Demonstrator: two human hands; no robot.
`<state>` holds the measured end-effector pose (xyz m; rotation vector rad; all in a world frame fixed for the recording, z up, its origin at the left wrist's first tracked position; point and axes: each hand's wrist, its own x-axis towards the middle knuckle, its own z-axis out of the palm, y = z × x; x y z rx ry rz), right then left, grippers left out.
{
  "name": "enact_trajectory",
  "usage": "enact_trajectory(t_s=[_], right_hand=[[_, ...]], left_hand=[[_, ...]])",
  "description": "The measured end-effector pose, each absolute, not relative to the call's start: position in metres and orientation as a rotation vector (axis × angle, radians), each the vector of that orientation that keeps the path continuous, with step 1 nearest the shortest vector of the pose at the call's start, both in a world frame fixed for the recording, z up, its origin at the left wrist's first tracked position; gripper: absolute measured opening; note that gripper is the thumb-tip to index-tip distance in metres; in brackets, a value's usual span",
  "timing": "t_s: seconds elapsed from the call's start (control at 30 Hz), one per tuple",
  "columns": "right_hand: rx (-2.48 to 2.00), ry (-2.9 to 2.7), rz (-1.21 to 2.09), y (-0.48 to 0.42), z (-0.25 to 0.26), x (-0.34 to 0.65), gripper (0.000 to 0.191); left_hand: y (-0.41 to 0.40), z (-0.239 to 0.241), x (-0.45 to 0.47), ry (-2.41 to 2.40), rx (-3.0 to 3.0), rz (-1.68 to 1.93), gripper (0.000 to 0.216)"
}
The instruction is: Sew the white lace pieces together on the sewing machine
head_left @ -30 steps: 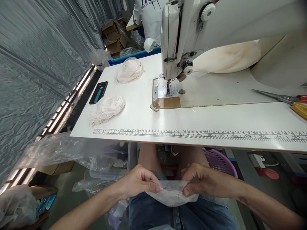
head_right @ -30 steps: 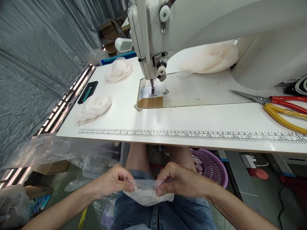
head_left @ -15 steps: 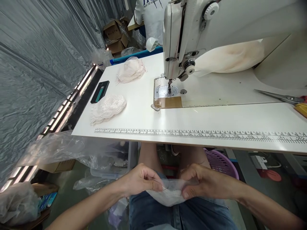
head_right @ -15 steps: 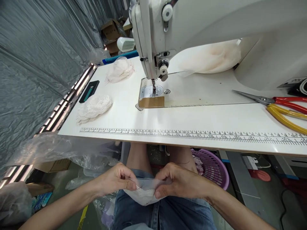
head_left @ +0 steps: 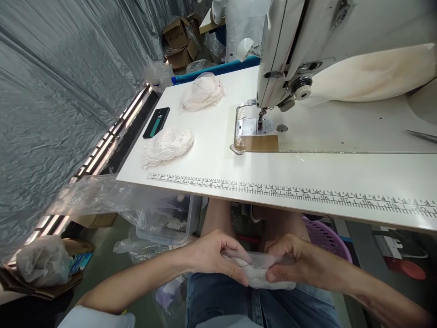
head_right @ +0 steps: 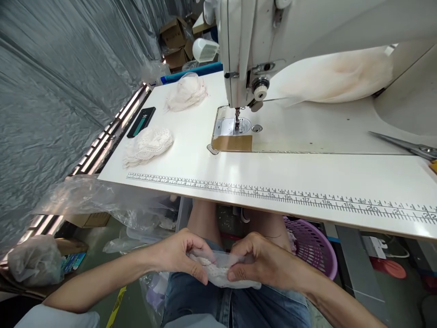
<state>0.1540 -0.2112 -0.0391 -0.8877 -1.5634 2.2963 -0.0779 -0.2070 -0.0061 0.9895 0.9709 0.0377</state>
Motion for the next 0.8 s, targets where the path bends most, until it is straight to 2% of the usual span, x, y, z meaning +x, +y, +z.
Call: enact_trajectory(t_s=[0.23, 0.47, 0.7, 0.8], right_hand=[[-0.896, -1.576, 2.311, -0.212, -0.039, 0.161, 0.026], [-0.977, -1.64, 2.329, -0.215, -0.034, 0.174, 0.023], [-0.96, -1.759, 2.137, -0.22, -0.04, 0.159, 0.035], [-0.963, -1.711, 2.162, -0.219, -0.042, 0.162, 0.034]], left_hand=[[-0.205, -0.007, -0.07, 1.029, 0.981, 0.004, 0.047], [-0.205, -0.008, -0.07, 0.971, 0.988, 0.007, 0.035], [-0.205, -0.009, -0.063, 1.05, 1.032, -0.051, 0.039], [-0.206, -0.008, -0.066, 1.043, 1.007, -0.035, 0.037]])
